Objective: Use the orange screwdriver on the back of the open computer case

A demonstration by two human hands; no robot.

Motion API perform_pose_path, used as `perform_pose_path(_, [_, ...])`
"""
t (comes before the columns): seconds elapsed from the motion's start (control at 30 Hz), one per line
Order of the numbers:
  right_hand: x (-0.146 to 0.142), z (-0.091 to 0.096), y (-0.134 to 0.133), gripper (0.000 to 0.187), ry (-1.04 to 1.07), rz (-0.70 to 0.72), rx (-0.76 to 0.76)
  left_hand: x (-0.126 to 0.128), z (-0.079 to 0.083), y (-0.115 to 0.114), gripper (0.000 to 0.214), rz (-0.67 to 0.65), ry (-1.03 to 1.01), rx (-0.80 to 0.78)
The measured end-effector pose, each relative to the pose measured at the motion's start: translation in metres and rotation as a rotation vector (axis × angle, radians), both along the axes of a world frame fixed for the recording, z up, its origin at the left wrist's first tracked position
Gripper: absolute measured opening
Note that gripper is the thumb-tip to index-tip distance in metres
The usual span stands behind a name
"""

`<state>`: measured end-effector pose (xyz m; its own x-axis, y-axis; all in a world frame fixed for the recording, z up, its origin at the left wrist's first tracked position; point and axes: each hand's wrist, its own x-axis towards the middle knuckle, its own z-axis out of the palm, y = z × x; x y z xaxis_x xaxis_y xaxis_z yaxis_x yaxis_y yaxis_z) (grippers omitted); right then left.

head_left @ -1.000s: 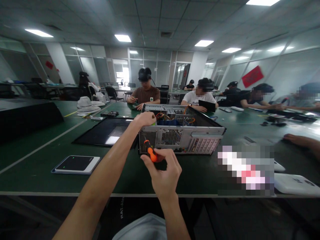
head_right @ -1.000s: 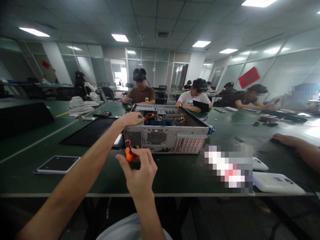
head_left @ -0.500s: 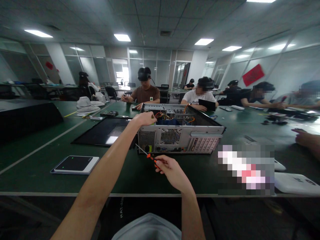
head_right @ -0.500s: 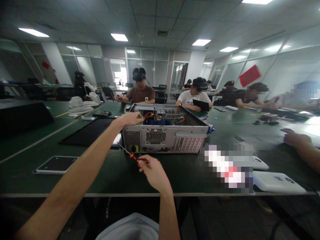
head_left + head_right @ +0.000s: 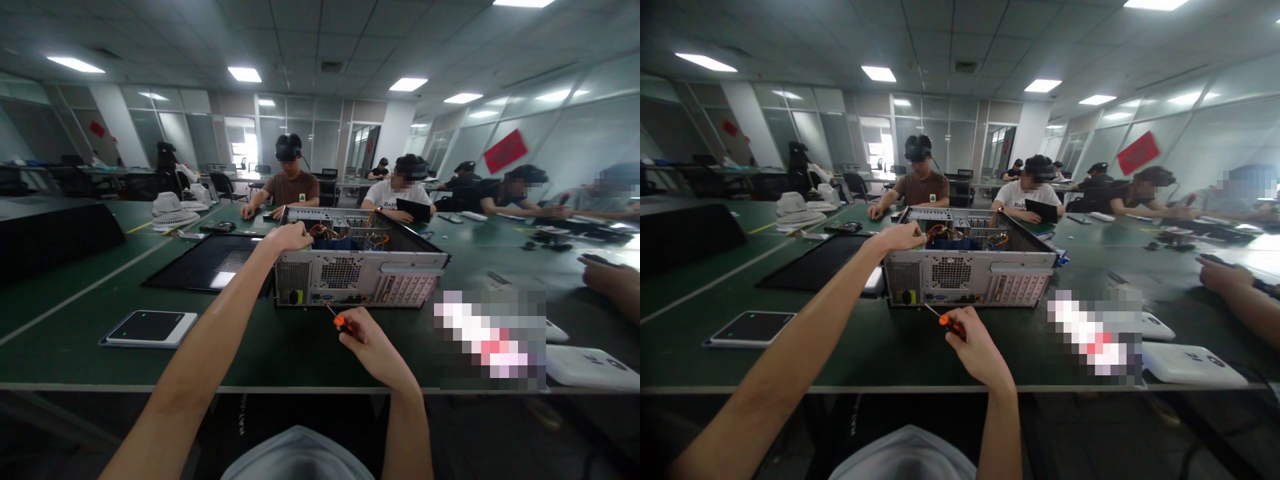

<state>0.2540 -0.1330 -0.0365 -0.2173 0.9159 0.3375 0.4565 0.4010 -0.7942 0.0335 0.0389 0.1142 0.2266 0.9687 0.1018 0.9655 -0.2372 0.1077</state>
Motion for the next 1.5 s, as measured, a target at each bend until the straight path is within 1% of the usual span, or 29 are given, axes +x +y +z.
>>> perform_pose_path(0.07, [-0.001, 0.002, 0.002, 0.014, -0.054, -0.151, 0.101, 0.000, 0.000, 0.000, 0.048, -0.004, -0.001, 0.007])
perform_pose_path(0.1, [-0.002, 0.003, 0.004, 0.012, -0.070, -0.232, 0.140, 0.000, 0.000, 0.000, 0.047, -0.007, -0.002, 0.011])
perform_pose_path(0.17, [-0.002, 0.003, 0.006, 0.014, -0.085, -0.358, 0.175, 0.000, 0.000, -0.001, 0.047, -0.011, -0.007, 0.015])
perform_pose_path(0.27, [-0.002, -0.002, 0.009, 0.018, -0.124, -0.438, 0.168, 0.000, 0.000, -0.001, 0.047, -0.011, -0.013, 0.015])
perform_pose_path(0.37, [-0.005, -0.007, 0.011, 0.019, -0.181, -0.420, 0.146, 0.000, 0.000, -0.001, 0.045, -0.007, -0.010, 0.013])
perform_pose_path(0.57, [-0.014, -0.009, 0.013, 0.020, -0.315, -0.281, 0.086, -0.001, -0.003, 0.003, 0.042, -0.008, -0.020, 0.046])
perform_pose_path(0.7, [-0.018, -0.007, 0.013, 0.022, -0.369, -0.274, 0.069, -0.001, -0.003, 0.000, 0.036, -0.010, -0.053, 0.098])
perform_pose_path(0.87, [-0.018, -0.007, 0.015, 0.024, -0.376, -0.277, 0.080, 0.001, 0.001, -0.011, 0.035, -0.013, -0.101, 0.175])
perform_pose_path(0.93, [-0.018, -0.007, 0.014, 0.024, -0.372, -0.275, 0.085, 0.002, 0.002, -0.017, 0.036, -0.005, -0.102, 0.241])
perform_pose_path(1.03, [-0.018, -0.006, 0.013, 0.022, -0.361, -0.272, 0.099, 0.003, 0.004, -0.023, 0.035, -0.019, -0.068, 0.406])
perform_pose_path(1.13, [-0.019, -0.005, 0.011, 0.021, -0.344, -0.277, 0.117, 0.001, 0.005, -0.030, 0.031, -0.090, -0.052, 0.562])
perform_pose_path(1.2, [-0.019, -0.005, 0.011, 0.022, -0.335, -0.287, 0.119, -0.001, 0.003, -0.037, 0.030, -0.146, -0.082, 0.641])
perform_pose_path(1.27, [-0.020, -0.007, 0.012, 0.023, -0.328, -0.298, 0.113, -0.003, -0.004, -0.047, 0.029, -0.209, -0.125, 0.730])
perform_pose_path(1.33, [-0.020, -0.008, 0.014, 0.024, -0.318, -0.307, 0.102, -0.003, -0.020, -0.059, 0.027, -0.305, -0.145, 0.825])
perform_pose_path(1.4, [-0.020, -0.009, 0.016, 0.022, -0.301, -0.314, 0.088, -0.002, -0.046, -0.069, 0.024, -0.433, -0.143, 0.874])
perform_pose_path(1.5, [-0.019, -0.010, 0.017, 0.021, -0.254, -0.317, 0.066, -0.003, -0.094, -0.080, 0.017, -0.727, -0.108, 0.846])
